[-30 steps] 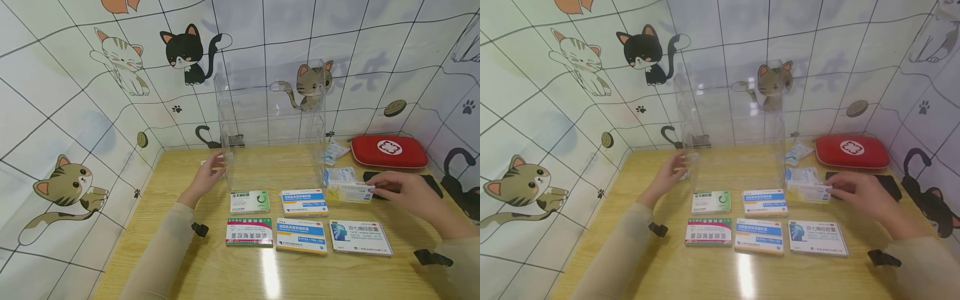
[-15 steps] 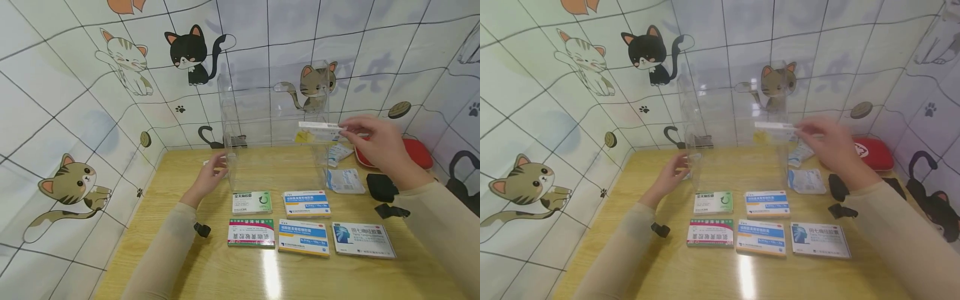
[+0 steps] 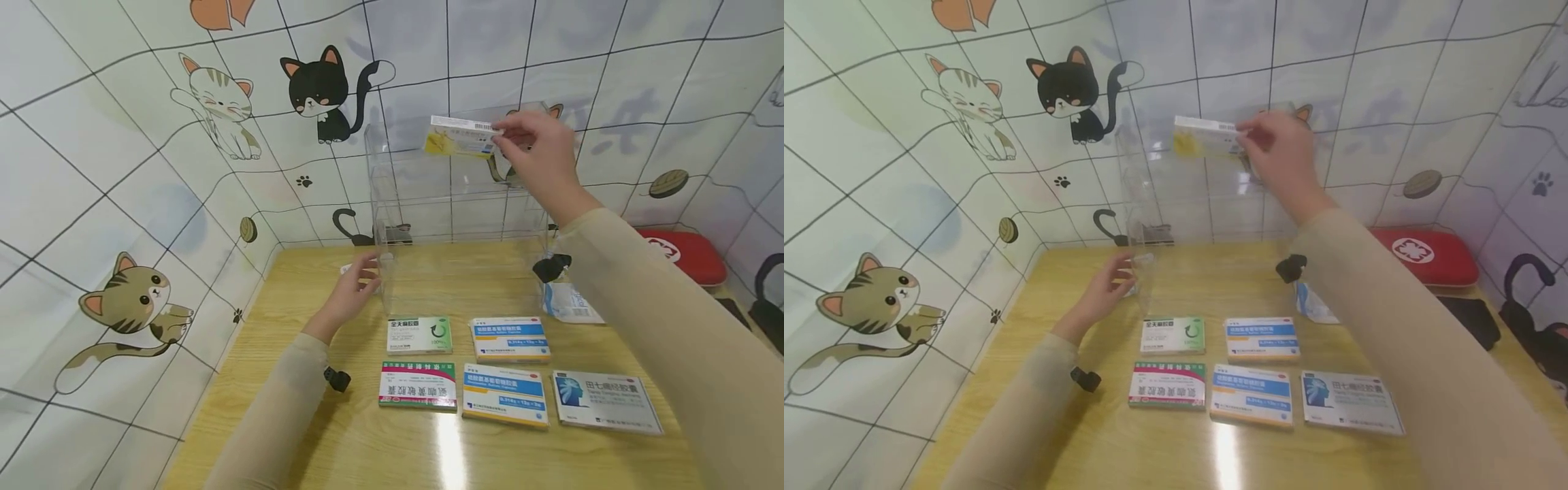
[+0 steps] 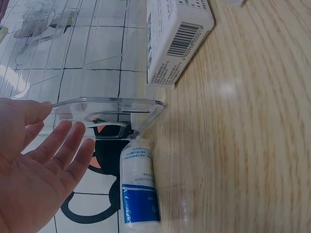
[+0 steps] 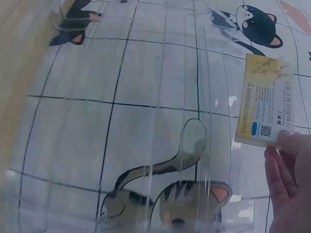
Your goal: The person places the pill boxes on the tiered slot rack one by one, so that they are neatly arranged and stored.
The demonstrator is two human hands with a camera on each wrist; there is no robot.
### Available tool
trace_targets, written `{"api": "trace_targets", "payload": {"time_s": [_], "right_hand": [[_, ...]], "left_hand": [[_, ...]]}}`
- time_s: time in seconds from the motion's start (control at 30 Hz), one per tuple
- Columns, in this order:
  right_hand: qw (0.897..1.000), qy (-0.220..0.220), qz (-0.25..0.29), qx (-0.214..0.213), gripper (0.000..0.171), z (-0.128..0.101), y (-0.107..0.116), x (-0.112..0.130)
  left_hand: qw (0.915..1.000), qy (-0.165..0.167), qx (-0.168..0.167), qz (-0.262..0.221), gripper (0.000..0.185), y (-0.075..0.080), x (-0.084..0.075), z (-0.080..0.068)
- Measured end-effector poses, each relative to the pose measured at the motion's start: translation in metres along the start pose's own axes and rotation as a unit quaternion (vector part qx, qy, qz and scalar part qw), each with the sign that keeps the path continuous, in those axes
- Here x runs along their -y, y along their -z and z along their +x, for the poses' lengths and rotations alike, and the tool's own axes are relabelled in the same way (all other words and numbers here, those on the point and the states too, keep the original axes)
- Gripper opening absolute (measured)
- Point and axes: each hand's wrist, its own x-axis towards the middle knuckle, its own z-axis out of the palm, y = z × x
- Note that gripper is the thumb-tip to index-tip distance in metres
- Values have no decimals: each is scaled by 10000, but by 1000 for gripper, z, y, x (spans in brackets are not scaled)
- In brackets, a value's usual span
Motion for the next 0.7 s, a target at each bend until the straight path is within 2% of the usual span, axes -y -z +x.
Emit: {"api": "trace_targets", "payload": {"time_s": [0.17,0.37,0.57,0.7], "right_hand": [[9999,-146,75,-40,27,29,-27,14],[9968,-472,-182,616,30,48,-52,23],[9902,-516,-347,1252,29,57,-69,24],[9893,-455,-228,1367,34,51,-72,23]], "left_hand": [[10000,-8,36,22,58,1,1,1],[9999,-68,118,60,58,-1,2,3],[9999,65,87,100,57,0,2,3],[9999,71,78,108,57,1,1,3]]}}
